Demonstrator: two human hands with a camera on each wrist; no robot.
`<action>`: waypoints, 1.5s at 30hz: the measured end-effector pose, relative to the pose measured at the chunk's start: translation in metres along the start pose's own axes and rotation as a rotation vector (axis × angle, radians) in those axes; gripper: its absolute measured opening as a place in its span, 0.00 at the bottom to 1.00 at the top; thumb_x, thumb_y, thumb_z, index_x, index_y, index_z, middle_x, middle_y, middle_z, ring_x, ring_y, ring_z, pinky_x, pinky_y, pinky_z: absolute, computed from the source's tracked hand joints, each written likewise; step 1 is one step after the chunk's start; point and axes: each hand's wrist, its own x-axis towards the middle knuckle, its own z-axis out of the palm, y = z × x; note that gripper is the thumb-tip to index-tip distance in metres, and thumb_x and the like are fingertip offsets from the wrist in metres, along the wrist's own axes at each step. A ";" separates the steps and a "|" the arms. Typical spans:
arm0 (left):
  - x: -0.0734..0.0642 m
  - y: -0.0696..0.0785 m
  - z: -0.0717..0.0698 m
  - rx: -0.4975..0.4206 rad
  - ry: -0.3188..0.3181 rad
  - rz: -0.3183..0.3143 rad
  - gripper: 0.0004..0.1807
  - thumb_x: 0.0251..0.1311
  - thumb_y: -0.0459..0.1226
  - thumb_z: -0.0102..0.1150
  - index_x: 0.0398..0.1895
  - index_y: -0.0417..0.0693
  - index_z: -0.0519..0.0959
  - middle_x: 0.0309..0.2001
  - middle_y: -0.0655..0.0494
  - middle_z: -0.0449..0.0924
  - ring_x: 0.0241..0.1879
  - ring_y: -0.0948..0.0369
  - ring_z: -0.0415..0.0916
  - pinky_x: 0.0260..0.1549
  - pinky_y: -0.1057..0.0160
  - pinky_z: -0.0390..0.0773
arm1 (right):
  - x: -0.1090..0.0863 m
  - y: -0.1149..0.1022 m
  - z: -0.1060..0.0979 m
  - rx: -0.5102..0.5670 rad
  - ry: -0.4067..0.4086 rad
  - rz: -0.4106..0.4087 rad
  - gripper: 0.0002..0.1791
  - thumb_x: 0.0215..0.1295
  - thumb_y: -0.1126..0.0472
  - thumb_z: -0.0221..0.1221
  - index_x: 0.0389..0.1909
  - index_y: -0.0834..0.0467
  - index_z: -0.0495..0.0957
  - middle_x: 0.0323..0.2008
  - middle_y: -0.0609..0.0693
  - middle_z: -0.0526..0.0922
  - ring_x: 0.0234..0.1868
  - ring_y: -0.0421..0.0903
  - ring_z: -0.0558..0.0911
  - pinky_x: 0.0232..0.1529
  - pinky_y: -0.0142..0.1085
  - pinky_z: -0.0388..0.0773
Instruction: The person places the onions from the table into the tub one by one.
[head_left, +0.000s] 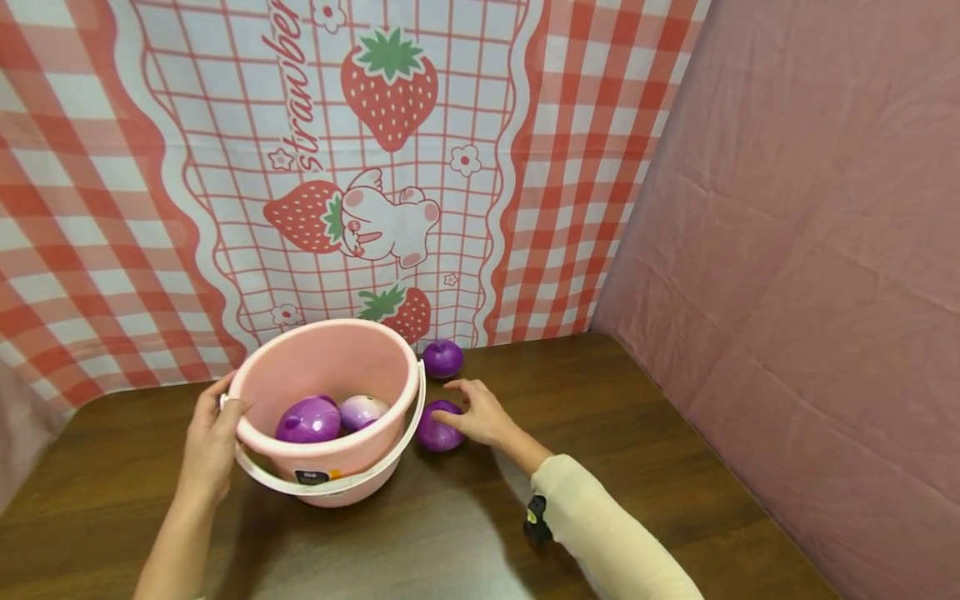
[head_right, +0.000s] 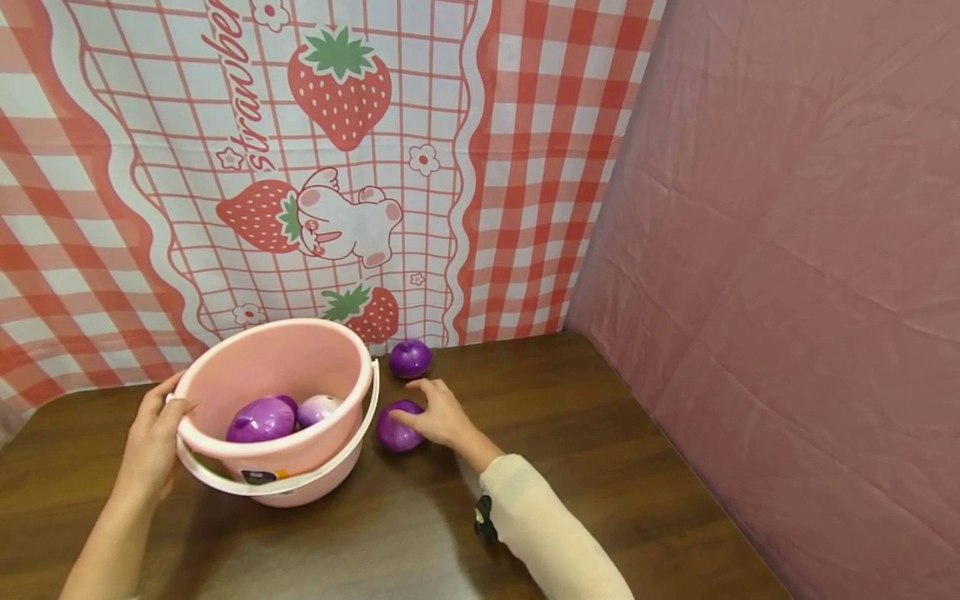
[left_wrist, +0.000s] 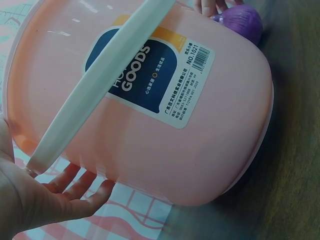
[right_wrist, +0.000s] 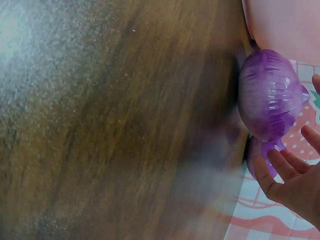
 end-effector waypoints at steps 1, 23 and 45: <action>0.000 0.000 0.000 0.000 0.000 0.000 0.28 0.65 0.37 0.45 0.69 0.45 0.58 0.62 0.52 0.61 0.45 0.76 0.67 0.41 0.84 0.70 | -0.001 0.000 0.000 0.003 -0.004 -0.005 0.33 0.51 0.46 0.66 0.55 0.60 0.74 0.49 0.64 0.74 0.48 0.58 0.75 0.47 0.43 0.75; 0.000 -0.001 0.000 -0.040 0.006 0.014 0.28 0.64 0.36 0.46 0.68 0.44 0.59 0.56 0.62 0.64 0.44 0.76 0.69 0.40 0.84 0.72 | -0.005 0.005 0.012 -0.003 -0.022 -0.036 0.32 0.49 0.48 0.67 0.54 0.59 0.74 0.49 0.60 0.76 0.52 0.53 0.74 0.54 0.44 0.73; 0.000 -0.001 -0.001 -0.055 -0.001 0.018 0.28 0.64 0.36 0.46 0.68 0.44 0.59 0.48 0.71 0.65 0.44 0.75 0.69 0.40 0.83 0.73 | -0.005 0.006 0.015 -0.020 -0.034 -0.019 0.31 0.50 0.46 0.67 0.53 0.55 0.74 0.48 0.58 0.77 0.49 0.51 0.76 0.50 0.42 0.76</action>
